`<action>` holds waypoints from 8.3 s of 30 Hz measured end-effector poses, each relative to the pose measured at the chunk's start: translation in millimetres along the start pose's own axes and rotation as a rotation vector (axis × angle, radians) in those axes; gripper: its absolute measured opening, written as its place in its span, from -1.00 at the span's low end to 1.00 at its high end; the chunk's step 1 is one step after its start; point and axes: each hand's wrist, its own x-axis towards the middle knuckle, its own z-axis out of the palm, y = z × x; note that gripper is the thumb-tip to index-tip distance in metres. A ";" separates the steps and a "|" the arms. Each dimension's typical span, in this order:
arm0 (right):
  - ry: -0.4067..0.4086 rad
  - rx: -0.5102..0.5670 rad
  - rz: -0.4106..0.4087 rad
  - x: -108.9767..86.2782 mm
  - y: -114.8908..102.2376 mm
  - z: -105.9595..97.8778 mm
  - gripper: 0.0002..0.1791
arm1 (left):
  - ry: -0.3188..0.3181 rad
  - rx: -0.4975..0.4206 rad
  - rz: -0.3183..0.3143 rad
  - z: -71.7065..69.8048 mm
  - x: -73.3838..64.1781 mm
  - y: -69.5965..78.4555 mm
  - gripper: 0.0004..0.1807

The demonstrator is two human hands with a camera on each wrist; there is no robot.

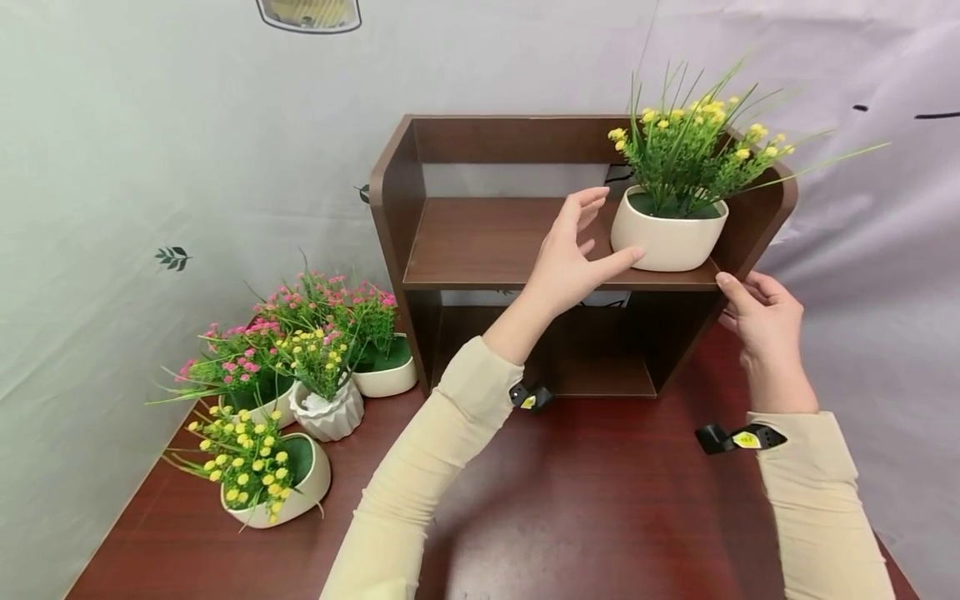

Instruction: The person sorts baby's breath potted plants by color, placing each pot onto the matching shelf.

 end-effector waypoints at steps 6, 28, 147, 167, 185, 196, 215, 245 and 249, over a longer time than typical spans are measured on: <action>-0.001 0.005 0.014 1.2 3.2 4.1 -0.87 | 0.032 0.031 0.086 -12.2 -19.8 -1.9 -0.27; 0.092 0.065 0.060 5.8 1.6 1.8 -0.82 | 0.066 0.186 0.177 -51.7 -59.8 -18.9 -0.54; 0.080 0.123 0.043 8.6 5.1 2.6 -0.82 | 1.379 -0.082 -0.284 -271.1 -374.0 -120.9 -0.79; 0.095 0.110 0.022 7.8 2.7 0.9 -0.82 | 0.338 0.311 -0.614 -282.5 -394.8 -133.1 -0.36; 0.080 0.084 0.025 6.0 8.9 3.4 -0.83 | 0.308 0.194 -0.484 -274.8 -383.2 -139.3 -0.14; 0.074 0.080 0.024 7.3 4.8 3.1 -0.80 | 0.351 0.195 -0.552 -262.2 -381.9 -133.2 -0.18; 0.070 0.058 0.030 7.7 3.9 1.9 -0.79 | 0.270 0.408 -0.456 -232.2 -370.1 -118.5 -0.20; 0.048 0.061 0.010 7.3 4.2 1.0 -0.81 | 0.372 0.189 -0.652 -161.0 -335.1 -68.5 -0.02; 0.049 0.056 0.012 7.4 5.2 0.9 -0.81 | 0.328 0.154 -0.657 -154.3 -328.8 -60.4 -0.05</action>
